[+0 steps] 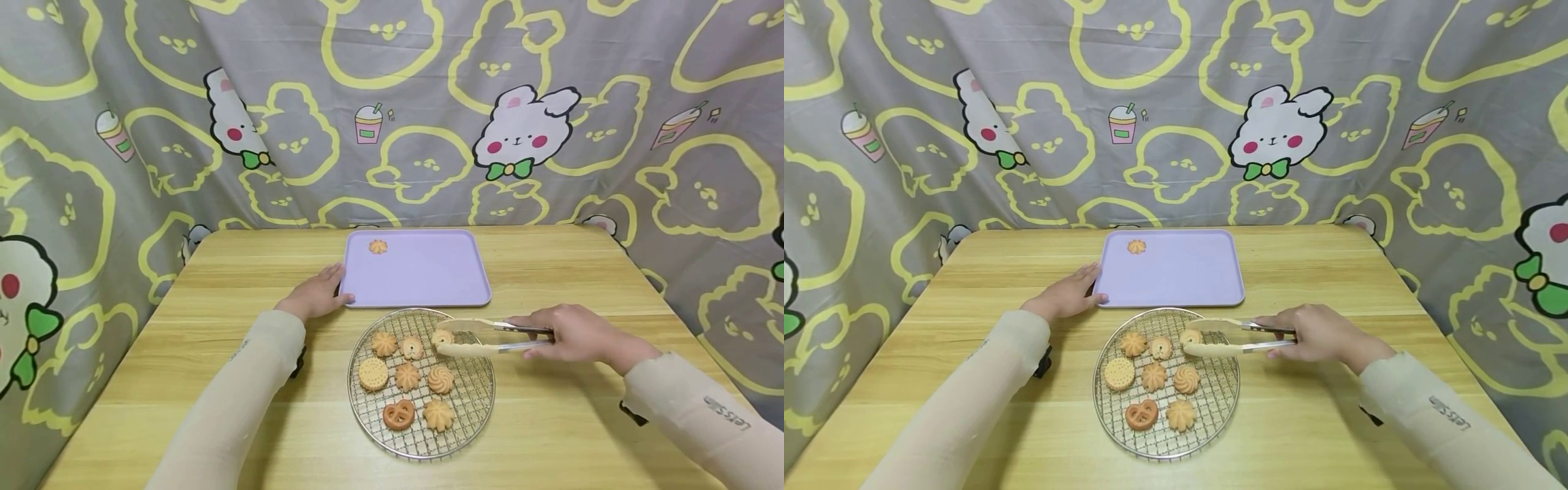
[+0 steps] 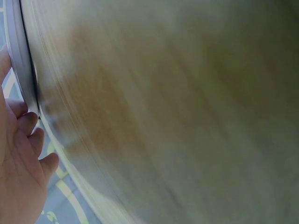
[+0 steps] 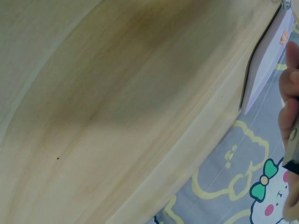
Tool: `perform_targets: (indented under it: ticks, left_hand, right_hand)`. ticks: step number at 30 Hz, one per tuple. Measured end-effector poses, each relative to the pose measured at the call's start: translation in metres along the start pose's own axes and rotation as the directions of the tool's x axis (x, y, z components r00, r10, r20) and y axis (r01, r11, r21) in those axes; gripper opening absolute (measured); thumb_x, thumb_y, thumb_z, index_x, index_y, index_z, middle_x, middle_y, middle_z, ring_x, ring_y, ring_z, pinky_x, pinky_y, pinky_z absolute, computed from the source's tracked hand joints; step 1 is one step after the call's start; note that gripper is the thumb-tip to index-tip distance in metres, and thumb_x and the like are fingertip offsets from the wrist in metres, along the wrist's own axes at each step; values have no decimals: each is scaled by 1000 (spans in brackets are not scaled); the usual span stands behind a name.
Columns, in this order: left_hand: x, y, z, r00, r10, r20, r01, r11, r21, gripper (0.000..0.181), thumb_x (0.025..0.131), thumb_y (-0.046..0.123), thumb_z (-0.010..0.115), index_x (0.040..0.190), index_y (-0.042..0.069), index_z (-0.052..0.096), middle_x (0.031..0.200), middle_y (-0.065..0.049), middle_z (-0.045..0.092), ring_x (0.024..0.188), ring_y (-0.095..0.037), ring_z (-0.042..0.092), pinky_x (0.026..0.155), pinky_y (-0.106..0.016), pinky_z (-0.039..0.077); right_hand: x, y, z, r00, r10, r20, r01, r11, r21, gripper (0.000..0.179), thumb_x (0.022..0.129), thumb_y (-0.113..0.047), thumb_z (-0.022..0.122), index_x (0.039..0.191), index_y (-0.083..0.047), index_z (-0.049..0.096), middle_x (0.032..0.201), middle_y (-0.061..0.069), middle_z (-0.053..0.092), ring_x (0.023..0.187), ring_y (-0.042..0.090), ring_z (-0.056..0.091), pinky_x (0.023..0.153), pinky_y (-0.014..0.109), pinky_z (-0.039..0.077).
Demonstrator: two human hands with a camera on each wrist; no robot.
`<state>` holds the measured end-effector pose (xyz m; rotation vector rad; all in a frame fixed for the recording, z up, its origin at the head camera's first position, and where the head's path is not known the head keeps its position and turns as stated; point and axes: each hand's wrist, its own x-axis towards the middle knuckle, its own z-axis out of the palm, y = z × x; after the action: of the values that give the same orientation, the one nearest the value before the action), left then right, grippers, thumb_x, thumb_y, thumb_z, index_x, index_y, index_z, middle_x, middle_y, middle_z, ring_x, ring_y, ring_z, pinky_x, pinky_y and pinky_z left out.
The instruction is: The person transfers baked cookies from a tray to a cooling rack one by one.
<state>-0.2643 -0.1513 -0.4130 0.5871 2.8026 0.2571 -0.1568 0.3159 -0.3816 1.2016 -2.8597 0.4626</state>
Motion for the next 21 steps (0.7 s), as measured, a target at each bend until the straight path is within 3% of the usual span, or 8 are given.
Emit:
perform_targets:
  ticks: [21]
  left_hand:
    - [1, -2, 2, 1000, 8, -18, -8, 1000, 9, 81, 97, 52, 44, 152, 0, 13, 157, -16, 10, 143, -32, 10, 115, -44, 14]
  right_hand:
    - [0, -2, -4, 999, -37, 20, 38, 998, -40, 59, 75, -45, 79, 125, -16, 66, 79, -26, 53, 60, -4, 43, 52, 20, 40]
